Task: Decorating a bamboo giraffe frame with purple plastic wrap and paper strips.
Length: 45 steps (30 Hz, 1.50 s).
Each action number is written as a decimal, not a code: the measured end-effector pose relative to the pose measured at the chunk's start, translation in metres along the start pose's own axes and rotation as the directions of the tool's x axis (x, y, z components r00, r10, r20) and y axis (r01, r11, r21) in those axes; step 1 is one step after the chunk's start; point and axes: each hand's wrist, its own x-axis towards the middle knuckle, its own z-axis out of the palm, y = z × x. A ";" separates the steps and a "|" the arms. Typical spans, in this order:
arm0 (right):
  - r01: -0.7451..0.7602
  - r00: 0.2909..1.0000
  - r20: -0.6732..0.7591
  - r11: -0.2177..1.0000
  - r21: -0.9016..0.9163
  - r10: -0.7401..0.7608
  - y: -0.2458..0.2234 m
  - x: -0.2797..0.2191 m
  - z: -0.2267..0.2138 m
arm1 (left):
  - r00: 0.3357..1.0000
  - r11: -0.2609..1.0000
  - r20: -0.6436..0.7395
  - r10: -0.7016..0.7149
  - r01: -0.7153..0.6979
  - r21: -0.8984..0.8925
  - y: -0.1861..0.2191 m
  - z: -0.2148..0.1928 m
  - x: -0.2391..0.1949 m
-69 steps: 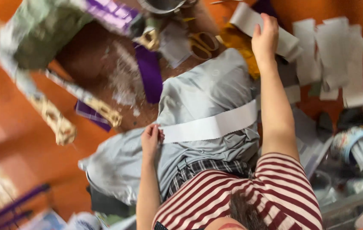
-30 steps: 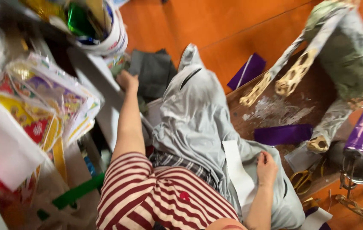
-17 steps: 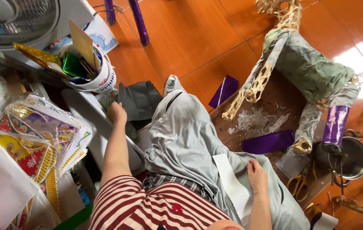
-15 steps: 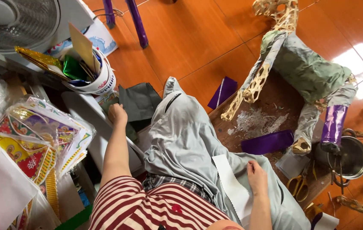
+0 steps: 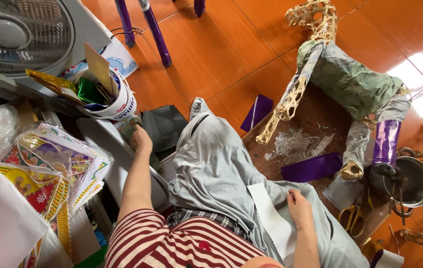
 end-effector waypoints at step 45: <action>-0.046 0.993 0.104 0.997 -0.054 0.052 0.006 0.008 0.004 | 0.634 0.451 0.693 0.344 0.536 -0.714 -0.001 0.001 0.011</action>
